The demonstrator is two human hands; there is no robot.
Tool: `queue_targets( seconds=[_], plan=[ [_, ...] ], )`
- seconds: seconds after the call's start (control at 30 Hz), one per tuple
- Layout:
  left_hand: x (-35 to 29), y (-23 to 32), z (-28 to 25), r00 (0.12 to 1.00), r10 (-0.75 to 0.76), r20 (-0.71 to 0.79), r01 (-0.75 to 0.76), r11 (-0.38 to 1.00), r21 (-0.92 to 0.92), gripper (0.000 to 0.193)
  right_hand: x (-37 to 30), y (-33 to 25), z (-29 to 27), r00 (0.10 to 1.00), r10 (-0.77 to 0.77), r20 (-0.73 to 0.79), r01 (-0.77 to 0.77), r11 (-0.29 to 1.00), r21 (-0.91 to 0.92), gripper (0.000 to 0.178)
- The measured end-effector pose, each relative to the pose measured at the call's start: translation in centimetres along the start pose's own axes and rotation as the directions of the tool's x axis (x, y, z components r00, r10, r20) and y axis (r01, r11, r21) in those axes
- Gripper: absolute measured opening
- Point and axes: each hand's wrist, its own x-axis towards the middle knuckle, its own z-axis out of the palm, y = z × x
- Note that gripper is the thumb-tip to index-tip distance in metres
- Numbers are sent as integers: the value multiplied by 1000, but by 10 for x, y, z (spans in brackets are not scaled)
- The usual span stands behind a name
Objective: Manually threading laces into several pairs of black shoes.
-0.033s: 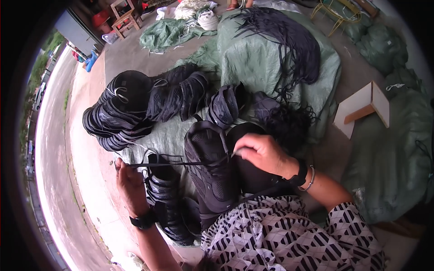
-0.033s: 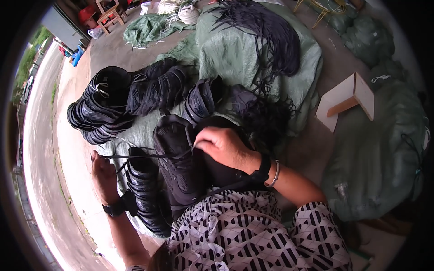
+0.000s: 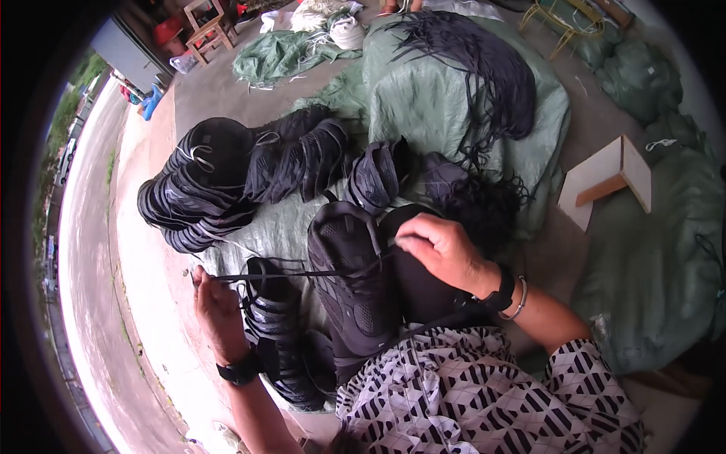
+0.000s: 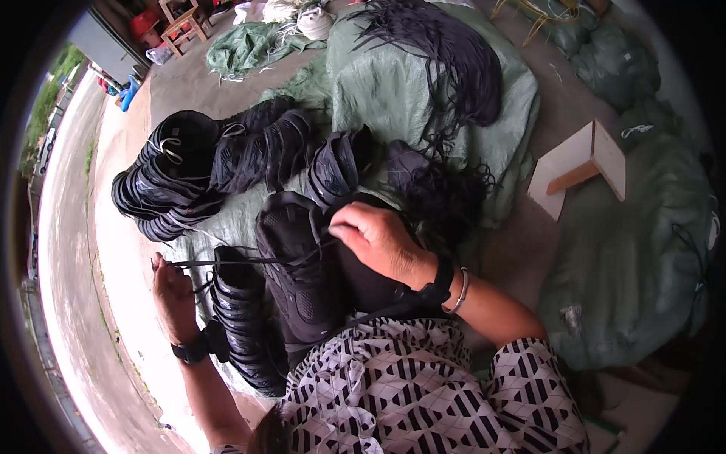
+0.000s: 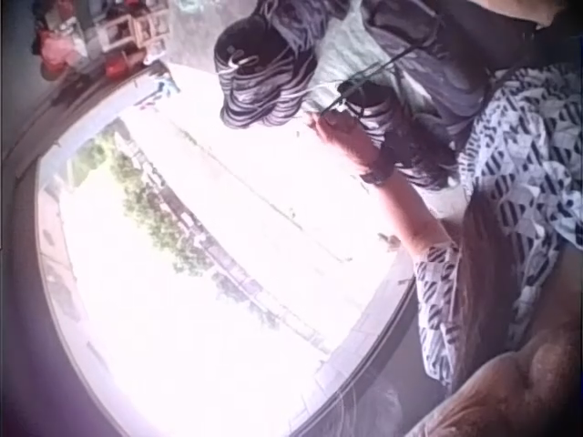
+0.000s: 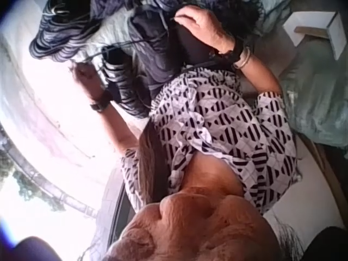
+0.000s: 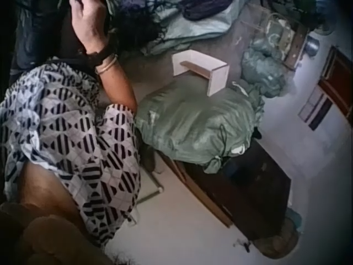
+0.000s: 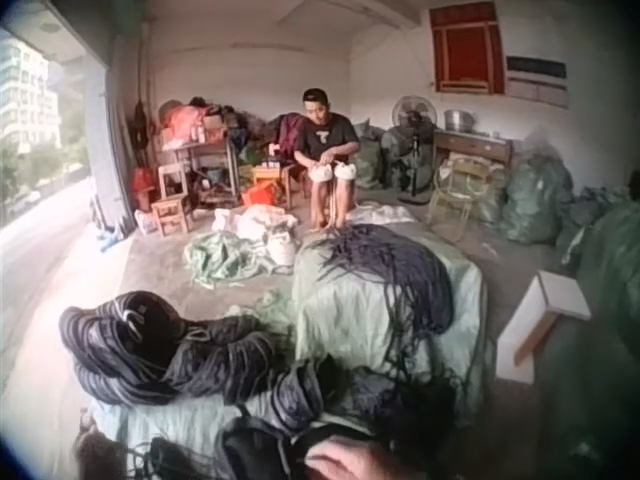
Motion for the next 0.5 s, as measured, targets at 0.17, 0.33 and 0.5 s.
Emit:
queue_targets(
  seconds=[0.17,0.33,0.5],
  plan=[
    [-3,1,3,999,-34,-35,35,999,39,15,-2,1,6,980,-77,184,116,970,-212,12],
    [5,13,-23,999,21,-40,-22,999,-38,12,-1,15,0,898,-379,224,436,838,-329,20],
    [5,-18,-39,998,19,-66,2,951,309,9,-14,25,-4,925,-288,248,359,876,-322,14]
  ],
)
